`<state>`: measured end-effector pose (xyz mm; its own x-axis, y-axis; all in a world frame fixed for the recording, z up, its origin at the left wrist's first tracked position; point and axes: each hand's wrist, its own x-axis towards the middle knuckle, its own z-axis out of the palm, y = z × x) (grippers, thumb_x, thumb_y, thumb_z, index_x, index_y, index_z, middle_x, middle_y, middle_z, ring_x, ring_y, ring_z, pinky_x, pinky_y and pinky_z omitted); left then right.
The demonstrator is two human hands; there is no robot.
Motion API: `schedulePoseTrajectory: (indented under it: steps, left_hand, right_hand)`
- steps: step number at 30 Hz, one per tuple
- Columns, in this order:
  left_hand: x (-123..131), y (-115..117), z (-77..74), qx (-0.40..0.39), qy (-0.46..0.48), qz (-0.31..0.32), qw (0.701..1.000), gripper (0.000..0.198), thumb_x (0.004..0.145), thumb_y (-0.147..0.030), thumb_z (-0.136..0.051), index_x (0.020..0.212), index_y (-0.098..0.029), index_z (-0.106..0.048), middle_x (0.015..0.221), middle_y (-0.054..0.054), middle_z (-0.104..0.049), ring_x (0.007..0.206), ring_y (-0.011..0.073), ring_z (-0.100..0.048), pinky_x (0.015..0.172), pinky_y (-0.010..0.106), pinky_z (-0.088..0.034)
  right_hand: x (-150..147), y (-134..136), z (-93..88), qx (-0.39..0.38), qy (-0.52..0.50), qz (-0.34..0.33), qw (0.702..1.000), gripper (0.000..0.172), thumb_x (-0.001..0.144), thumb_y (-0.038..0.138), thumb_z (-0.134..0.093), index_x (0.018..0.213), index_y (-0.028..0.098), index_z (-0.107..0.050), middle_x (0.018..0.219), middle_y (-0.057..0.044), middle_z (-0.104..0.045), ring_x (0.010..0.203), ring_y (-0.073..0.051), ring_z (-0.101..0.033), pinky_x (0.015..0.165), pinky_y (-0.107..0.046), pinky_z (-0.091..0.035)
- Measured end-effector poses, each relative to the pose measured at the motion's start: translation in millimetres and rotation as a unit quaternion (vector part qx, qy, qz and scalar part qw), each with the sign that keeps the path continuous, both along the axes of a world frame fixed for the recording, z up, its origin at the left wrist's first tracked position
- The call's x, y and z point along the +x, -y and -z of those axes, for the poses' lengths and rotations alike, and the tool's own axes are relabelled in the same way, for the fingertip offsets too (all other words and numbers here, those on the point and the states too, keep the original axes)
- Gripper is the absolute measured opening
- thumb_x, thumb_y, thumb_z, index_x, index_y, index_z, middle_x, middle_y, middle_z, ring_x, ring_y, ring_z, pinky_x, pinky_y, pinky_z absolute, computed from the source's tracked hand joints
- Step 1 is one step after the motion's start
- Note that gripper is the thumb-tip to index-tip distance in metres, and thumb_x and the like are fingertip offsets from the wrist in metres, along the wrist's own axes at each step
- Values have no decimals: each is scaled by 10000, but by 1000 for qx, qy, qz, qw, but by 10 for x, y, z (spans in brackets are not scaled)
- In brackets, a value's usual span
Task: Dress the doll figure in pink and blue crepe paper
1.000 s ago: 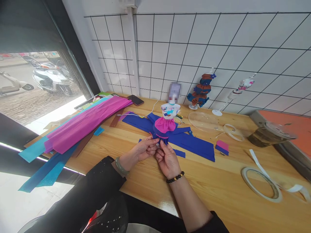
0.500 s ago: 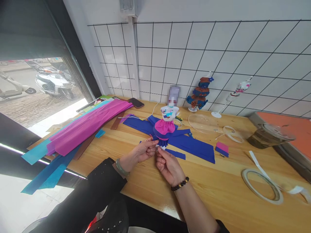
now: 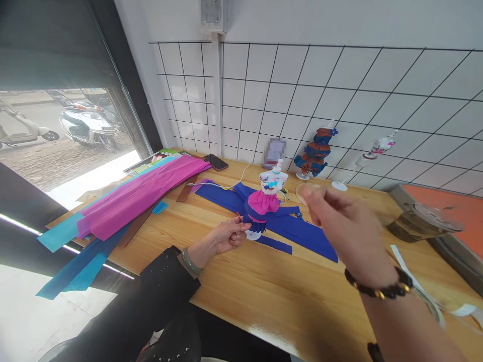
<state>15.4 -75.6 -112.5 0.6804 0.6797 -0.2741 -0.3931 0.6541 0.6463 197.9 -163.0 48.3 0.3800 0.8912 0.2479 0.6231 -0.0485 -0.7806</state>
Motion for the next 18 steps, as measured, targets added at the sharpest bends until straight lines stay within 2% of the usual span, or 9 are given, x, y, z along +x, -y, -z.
schedulePoseTrajectory:
  steps: [2,3,4,5,7,10,13,18]
  left_hand:
    - [-17,-5,-3,6,-3,2,1000,498,580,-162,-820,854,-200,-406,660,-80,-514,388,-20,-281,398,137,-139]
    - [-27,-10,-4,10,-4,4,1000,501,582,-157,-819,872,-202,-413,650,-84,-505,386,-18,-277,397,138,-139]
    - [-40,-18,-5,13,-4,6,1000,499,586,-159,-819,886,-204,-422,629,-91,-484,385,-15,-275,396,137,-139]
    - [-54,-29,-6,16,-6,8,1000,484,598,-179,-817,890,-203,-432,605,-97,-458,384,-10,-277,395,137,-140]
    - [-93,-63,-11,16,-11,13,1000,424,650,-286,-793,890,-194,-456,566,-96,-417,385,5,-294,390,138,-148]
    - [-180,-150,-20,-3,-21,25,999,431,732,-529,-668,892,-172,-488,545,-73,-417,385,31,-316,375,148,-162]
    - [-286,-268,-10,-40,-20,-23,999,497,744,-626,-596,885,-159,-499,539,-55,-431,380,41,-318,364,152,-160]
    - [-407,-428,56,-48,17,-137,989,469,760,-616,-586,846,-166,-488,514,-69,-397,387,38,-318,365,143,-174]
  right_hand:
    - [-20,-151,-162,72,46,24,996,216,793,442,-627,730,236,-623,661,1,-570,590,-117,-470,503,-233,-345]
    - [-38,-225,-207,72,62,3,995,187,790,429,-639,857,256,-664,802,-13,-635,667,-131,-519,537,-237,-374]
    - [-60,-293,-234,65,75,-20,995,232,789,428,-644,954,269,-675,898,-21,-656,709,-140,-538,547,-239,-384]
    - [-84,-354,-246,51,90,-48,993,265,793,434,-642,997,268,-679,930,-26,-662,711,-139,-541,547,-240,-387]
    - [-132,-446,-245,16,115,-85,990,271,810,447,-627,972,241,-698,795,-21,-649,591,-111,-487,494,-235,-352]
    - [-181,-526,-243,-18,139,-76,987,277,838,459,-596,847,207,-710,510,35,-472,429,-68,-303,420,-233,-248]
    - [-166,-610,-288,-16,141,-37,989,271,826,445,-623,774,192,-704,471,50,-408,412,-55,-253,415,-234,-223]
    - [36,-912,-413,-5,138,36,990,280,801,426,-665,706,164,-691,513,13,-504,425,-52,-287,449,-258,-288]
